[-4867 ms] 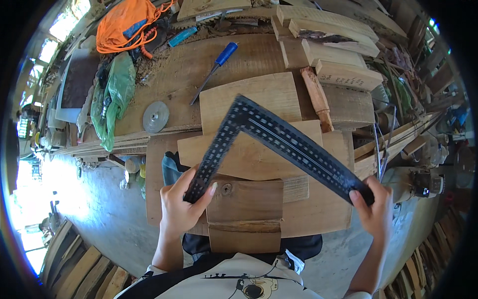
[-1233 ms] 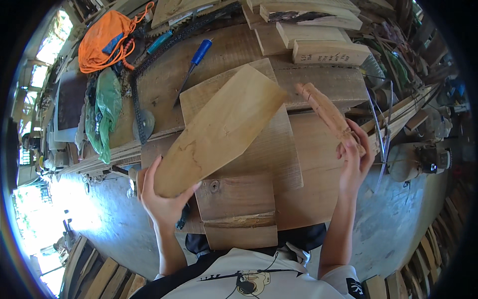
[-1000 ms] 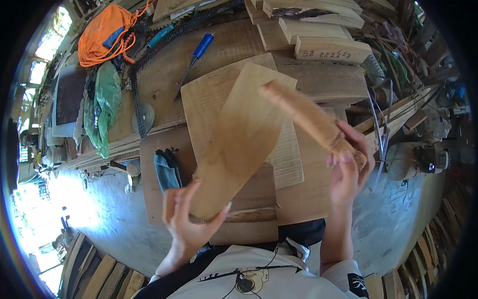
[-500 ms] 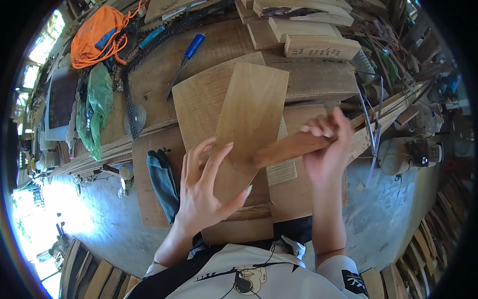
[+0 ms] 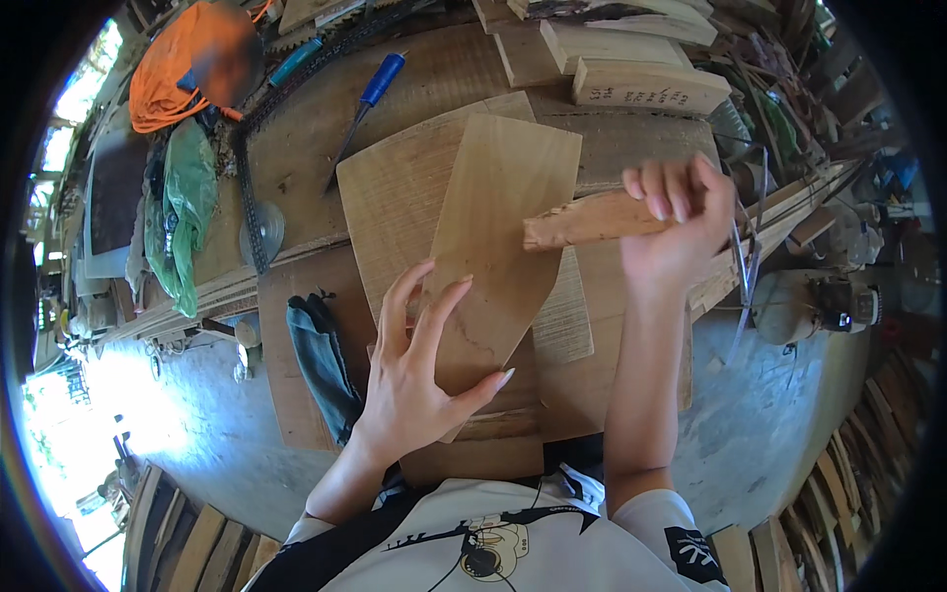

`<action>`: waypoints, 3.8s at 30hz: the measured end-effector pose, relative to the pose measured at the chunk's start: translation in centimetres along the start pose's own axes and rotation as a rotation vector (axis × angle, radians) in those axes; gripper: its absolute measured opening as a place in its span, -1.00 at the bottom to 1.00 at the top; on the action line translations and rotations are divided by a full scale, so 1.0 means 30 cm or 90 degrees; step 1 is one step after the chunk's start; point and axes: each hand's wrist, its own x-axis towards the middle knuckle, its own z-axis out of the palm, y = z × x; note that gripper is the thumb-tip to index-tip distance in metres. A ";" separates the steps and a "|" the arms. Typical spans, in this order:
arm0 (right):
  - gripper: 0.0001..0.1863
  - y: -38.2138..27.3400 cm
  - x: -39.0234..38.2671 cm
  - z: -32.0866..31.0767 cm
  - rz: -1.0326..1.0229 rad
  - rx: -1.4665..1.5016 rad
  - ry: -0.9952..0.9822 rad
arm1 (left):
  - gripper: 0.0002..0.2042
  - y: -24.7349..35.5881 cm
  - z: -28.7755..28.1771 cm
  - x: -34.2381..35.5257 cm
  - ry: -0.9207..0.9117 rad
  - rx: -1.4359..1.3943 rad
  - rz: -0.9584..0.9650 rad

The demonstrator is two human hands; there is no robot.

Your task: The recorder uses a chisel and mallet to shape wood, measures with an L-square, and cleans the wood with a cloth.

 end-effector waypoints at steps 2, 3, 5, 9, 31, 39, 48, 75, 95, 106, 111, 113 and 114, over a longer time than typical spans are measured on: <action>-0.61 0.012 -0.001 0.000 0.132 0.007 -0.062 | -0.14 -0.001 -0.001 0.005 -0.003 -0.002 -0.003; -0.61 0.016 0.002 -0.001 0.228 -0.005 -0.075 | -0.12 -0.001 -0.001 0.009 0.001 0.010 0.009; -0.59 0.025 0.009 -0.003 0.220 -0.002 -0.155 | -0.09 -0.003 -0.003 0.012 0.008 0.023 0.026; -0.58 0.029 0.040 0.009 0.095 -0.049 -0.099 | 0.03 -0.005 -0.002 0.007 0.016 -0.019 -0.006; -0.75 0.087 0.133 0.175 0.398 -0.123 -0.384 | 0.19 -0.021 0.003 0.020 -0.005 -0.019 -0.019; -0.72 0.124 0.184 0.159 0.324 -0.102 -0.253 | 0.20 -0.025 0.006 0.019 -0.006 -0.019 -0.025; -0.80 0.119 0.195 0.150 0.269 -0.099 -0.241 | 0.20 -0.022 0.009 0.017 -0.009 -0.016 -0.029; -0.84 0.118 -0.089 0.176 0.165 -0.302 -0.536 | 0.23 -0.007 -0.022 0.011 0.145 -0.095 0.116; -0.84 0.183 -0.013 -0.121 -0.318 -0.789 -0.391 | -0.77 0.000 -0.057 -0.011 0.110 -0.740 0.258; -0.69 0.249 -0.004 -0.209 -0.295 -0.579 -0.376 | -0.76 0.085 -0.152 0.162 0.155 -0.393 0.314; -0.78 0.243 -0.005 -0.203 -0.279 -0.593 -0.387 | -0.79 0.099 -0.071 0.329 0.106 -0.753 0.186; -0.80 0.243 -0.008 -0.204 -0.284 -0.580 -0.386 | -0.78 0.090 -0.106 0.314 0.073 -0.864 0.289; -0.82 0.244 -0.010 -0.204 -0.285 -0.577 -0.386 | -0.77 0.089 -0.135 0.291 0.120 -0.793 0.335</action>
